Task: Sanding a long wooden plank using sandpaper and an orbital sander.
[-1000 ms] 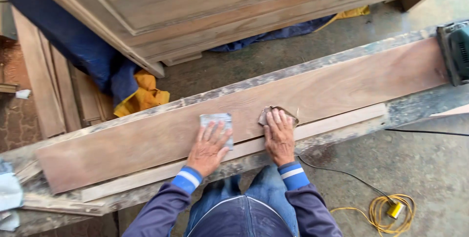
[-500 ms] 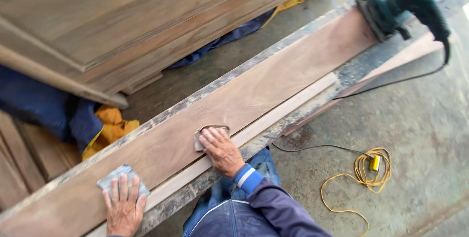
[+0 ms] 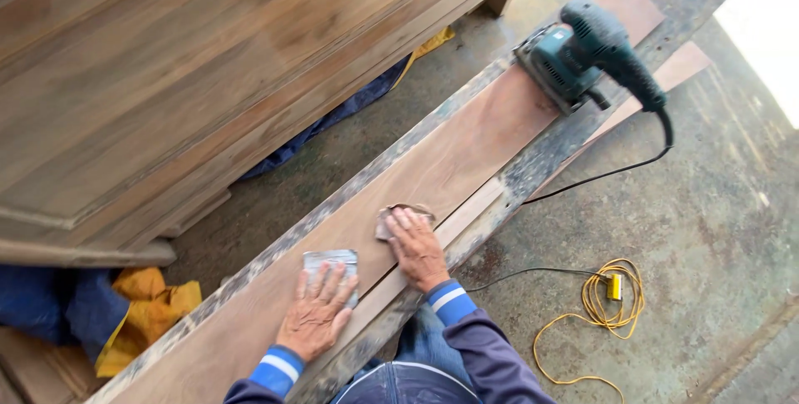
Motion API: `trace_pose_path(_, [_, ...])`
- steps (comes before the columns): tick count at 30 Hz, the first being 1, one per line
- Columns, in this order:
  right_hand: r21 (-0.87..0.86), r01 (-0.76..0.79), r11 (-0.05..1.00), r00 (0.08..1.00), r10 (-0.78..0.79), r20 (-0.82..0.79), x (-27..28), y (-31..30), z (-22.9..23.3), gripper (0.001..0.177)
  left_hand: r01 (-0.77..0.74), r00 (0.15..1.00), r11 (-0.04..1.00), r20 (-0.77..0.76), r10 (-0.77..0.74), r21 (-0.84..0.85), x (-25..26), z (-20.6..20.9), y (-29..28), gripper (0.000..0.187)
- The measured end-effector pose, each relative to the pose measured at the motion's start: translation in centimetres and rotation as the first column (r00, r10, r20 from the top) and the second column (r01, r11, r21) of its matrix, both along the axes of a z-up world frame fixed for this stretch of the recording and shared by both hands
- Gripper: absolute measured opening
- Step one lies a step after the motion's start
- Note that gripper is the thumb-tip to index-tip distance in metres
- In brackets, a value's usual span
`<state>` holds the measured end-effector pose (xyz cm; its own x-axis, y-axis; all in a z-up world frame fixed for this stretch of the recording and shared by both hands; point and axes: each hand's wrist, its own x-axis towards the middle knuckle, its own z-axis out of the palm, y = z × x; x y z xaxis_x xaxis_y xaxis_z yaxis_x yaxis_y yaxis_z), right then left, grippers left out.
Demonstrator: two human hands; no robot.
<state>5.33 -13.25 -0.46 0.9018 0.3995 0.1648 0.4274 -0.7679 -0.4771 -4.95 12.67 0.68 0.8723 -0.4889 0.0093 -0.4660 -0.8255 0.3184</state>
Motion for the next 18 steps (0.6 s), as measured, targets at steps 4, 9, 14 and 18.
trace_pose_path(4, [-0.037, 0.169, 0.985, 0.986, -0.168, 0.021, 6.6, -8.2, 0.1, 0.044, 0.101, 0.994, 0.994, -0.048, -0.103, -0.039, 8.6, -0.3, -7.3, 0.063])
trace_pose_path(9, [-0.049, 0.325, 0.944, 0.946, -0.325, 0.009, 15.1, -18.4, -2.2, 0.045, 0.155, 0.987, 0.985, -0.026, -0.157, -0.073, 17.0, -1.3, -14.8, 0.061])
trace_pose_path(14, [-0.068, 0.455, 0.888, 0.89, -0.454, 0.022, 22.3, -25.6, -3.4, 0.045, 0.163, 0.986, 0.982, 0.039, -0.16, -0.092, 18.5, -0.2, -15.4, 0.06])
trace_pose_path(18, [-0.074, 0.497, 0.864, 0.863, -0.502, -0.061, 19.9, -21.7, -2.7, 0.043, 0.156, 0.988, 0.986, 0.01, -0.155, -0.067, 18.2, -0.7, -15.5, 0.061])
